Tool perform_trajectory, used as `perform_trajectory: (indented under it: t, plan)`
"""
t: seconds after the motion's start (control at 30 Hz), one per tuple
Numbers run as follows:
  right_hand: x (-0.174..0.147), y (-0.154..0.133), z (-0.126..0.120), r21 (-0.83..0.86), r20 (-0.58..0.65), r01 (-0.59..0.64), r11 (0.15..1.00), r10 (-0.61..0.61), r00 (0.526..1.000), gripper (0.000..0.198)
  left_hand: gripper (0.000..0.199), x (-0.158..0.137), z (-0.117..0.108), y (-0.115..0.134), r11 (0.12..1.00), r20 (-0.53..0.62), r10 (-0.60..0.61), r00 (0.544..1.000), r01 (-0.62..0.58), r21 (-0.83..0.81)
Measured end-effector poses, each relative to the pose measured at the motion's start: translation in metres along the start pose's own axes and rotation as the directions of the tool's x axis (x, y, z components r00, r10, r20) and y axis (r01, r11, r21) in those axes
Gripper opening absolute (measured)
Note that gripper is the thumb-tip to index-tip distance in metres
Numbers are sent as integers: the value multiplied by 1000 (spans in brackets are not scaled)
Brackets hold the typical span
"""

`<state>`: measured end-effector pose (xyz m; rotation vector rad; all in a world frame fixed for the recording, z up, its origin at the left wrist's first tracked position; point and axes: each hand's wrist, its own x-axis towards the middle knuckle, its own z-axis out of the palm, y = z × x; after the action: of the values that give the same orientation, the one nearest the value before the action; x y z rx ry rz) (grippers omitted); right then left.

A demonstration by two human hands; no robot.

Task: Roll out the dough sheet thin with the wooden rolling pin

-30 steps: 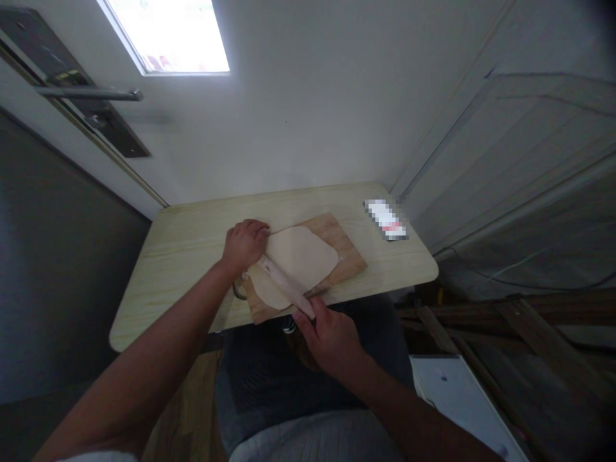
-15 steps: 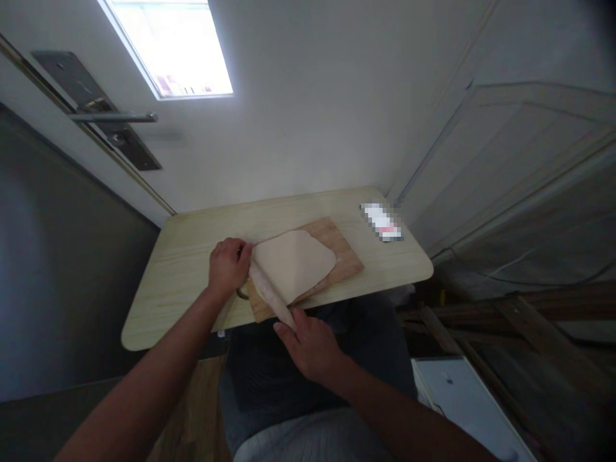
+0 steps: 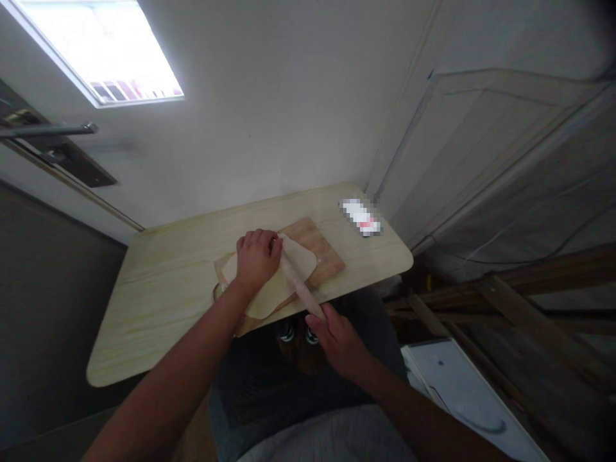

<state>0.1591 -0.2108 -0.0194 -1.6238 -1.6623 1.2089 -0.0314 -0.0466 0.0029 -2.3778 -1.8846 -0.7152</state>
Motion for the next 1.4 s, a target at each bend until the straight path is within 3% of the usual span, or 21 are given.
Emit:
perform_trajectory:
  t: [0.3, 0.57, 0.8, 1.03, 1.4]
  plan:
    - [-7, 12, -13, 92, -3, -73, 993, 73, 997, 42, 38, 24, 32, 33, 984, 156, 180, 971, -174, -49]
    - [-5, 18, -26, 140, -16, -94, 986, 97, 995, 47, 41, 36, 41, 39, 986, 275, 166, 947, -149, -81]
    - [-4, 24, -36, 246, -46, -121, 962, 136, 990, 51, 41, 44, 47, 57, 988, 257, 154, 954, -143, -61]
    - [-4, 25, -50, 175, -169, -121, 977, 151, 974, 45, 42, 52, 57, 74, 990, 218, 127, 968, -110, -90]
    - [6, 37, -55, 183, -222, -131, 974, 171, 960, 46, 37, 59, 67, 96, 992, 156, 75, 985, -58, -110]
